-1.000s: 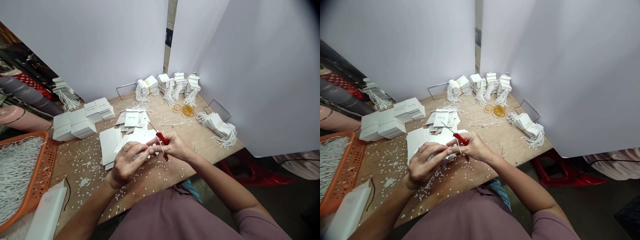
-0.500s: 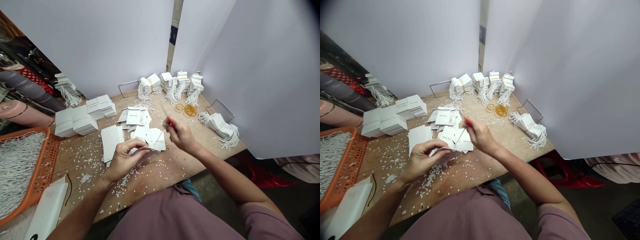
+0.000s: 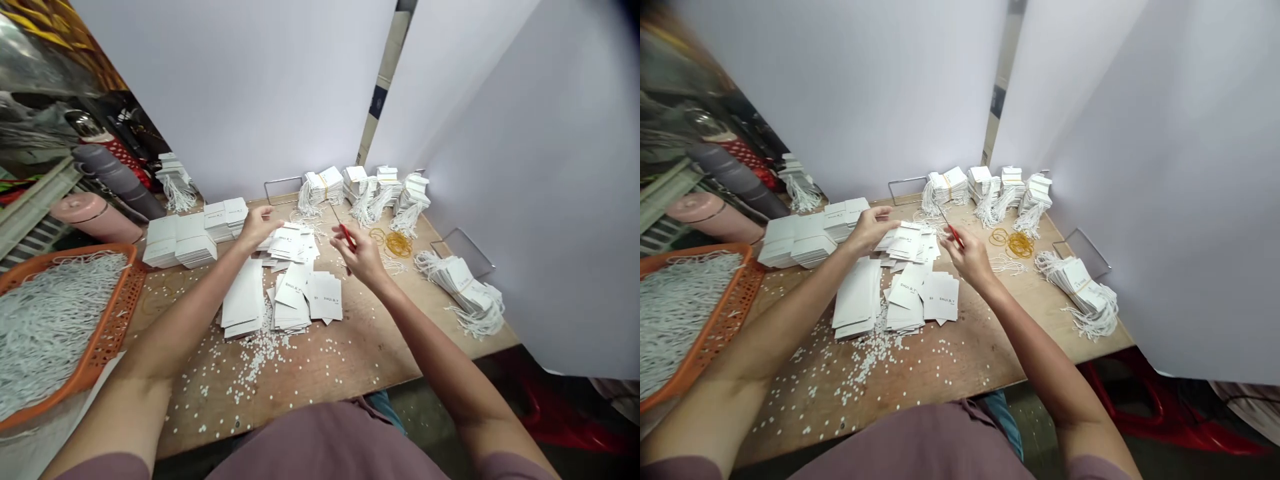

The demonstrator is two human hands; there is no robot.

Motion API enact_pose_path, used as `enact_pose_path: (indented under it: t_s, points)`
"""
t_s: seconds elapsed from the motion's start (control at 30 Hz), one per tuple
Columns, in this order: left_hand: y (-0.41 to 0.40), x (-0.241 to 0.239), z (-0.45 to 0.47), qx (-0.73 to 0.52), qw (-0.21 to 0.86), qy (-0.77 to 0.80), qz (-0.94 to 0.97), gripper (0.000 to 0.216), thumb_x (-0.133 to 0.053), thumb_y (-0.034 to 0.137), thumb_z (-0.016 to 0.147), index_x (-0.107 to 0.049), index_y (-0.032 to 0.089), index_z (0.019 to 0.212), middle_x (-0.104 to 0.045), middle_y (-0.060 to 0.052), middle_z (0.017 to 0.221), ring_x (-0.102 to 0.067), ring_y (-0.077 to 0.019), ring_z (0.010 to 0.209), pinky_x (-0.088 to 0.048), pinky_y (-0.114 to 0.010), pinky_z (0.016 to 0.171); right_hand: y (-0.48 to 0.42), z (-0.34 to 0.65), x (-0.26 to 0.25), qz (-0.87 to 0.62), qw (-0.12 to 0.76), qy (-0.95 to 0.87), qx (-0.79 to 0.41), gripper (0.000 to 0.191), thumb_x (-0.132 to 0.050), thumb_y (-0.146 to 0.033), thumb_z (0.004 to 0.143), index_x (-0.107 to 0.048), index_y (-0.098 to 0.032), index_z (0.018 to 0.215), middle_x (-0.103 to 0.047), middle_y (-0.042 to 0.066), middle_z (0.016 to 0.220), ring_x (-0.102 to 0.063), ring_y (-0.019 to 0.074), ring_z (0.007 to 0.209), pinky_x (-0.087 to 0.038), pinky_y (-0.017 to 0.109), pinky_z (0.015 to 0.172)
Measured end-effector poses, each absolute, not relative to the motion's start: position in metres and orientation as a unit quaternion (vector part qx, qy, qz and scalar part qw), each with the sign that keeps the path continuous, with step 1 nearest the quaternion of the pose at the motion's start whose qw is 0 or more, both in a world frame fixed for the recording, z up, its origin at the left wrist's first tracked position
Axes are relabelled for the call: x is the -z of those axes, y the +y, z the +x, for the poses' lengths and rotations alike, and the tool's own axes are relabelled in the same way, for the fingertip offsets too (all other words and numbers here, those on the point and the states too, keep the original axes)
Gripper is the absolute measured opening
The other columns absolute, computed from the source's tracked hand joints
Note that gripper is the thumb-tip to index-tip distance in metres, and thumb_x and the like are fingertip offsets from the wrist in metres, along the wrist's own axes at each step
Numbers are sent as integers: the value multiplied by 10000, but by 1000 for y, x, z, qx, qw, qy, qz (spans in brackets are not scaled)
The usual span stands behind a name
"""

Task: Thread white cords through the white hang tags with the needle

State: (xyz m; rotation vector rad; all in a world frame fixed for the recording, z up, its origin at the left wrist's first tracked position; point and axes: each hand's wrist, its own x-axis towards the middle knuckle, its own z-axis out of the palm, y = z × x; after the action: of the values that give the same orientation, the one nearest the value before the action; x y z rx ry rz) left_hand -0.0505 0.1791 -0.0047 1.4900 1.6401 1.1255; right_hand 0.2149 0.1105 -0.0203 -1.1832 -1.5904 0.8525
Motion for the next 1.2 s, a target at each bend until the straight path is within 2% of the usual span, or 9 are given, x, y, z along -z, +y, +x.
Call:
enact_pose_path:
  t_s: [0.13,0.23,0.4,0.67,0.8,0.9,1.0,1.1,1.2]
  points:
    - [146,19,-134,-212,266,602,722,564,-786,471,688,-698,176,1160,-601,-154,1325,-529,-361,1247,-385,-535,1076,83,247,61,-551,438,-590,-396,431,-679,-488,823,-687,-123,1053,-718,113,891,-561,130,480,-394,233,324]
    - [107,34,-176,-119,233,628,733,647,-796,516,634,-697,192,1185,-586,-156,1310,-489,-395,1257,-349,-548,1088,70,255,88,-573,431,-567,-406,423,-655,-504,836,-691,-123,1015,-711,92,799,-578,151,478,-451,264,357]
    - [82,47,-177,-131,174,614,758,526,-757,471,707,-706,206,1158,-569,-129,1302,-469,-362,1232,-355,-518,1076,58,220,92,-515,423,-647,-371,279,-636,-417,876,-718,-161,948,-741,95,817,-706,231,733,-566,333,630]
    - [74,50,-171,-131,124,613,769,399,-695,426,782,-663,187,1100,-580,-112,1149,-489,-328,1124,-404,-473,990,39,191,84,-459,410,-719,-323,190,-593,-331,927,-718,-189,934,-760,102,867,-705,230,728,-537,344,676]
    - [72,49,-169,-156,125,639,743,461,-771,401,691,-601,193,1066,-574,-81,1090,-504,-315,1095,-429,-454,953,29,177,84,-415,406,-750,-318,166,-571,-281,941,-713,-196,946,-745,95,862,-694,224,760,-524,339,698]
    - [65,43,-158,-261,181,643,697,411,-770,367,706,-585,210,1039,-625,-55,1019,-592,-258,951,-489,-399,845,28,164,76,-392,437,-742,-324,156,-578,-265,932,-721,-204,919,-712,75,798,-667,211,744,-517,336,694]
    - [51,27,-137,-398,321,609,606,432,-798,394,707,-599,196,1034,-665,-43,896,-649,-195,779,-531,-319,694,32,147,60,-403,481,-682,-374,130,-670,-320,886,-729,-207,912,-696,62,816,-621,174,677,-525,320,649]
    - [36,8,-107,-465,434,544,547,502,-871,373,645,-631,173,1038,-722,-84,923,-699,-208,809,-573,-311,687,35,128,45,-397,455,-592,-534,377,-823,-407,737,-704,-210,1035,-683,25,851,-499,96,481,-475,267,432]
    - [22,0,-77,-507,490,510,493,479,-865,354,681,-661,170,1074,-751,-106,971,-719,-217,825,-596,-317,683,30,119,40,-371,413,-506,-660,403,-804,-473,732,-675,-194,992,-601,-22,728,-486,86,427,-442,239,326]
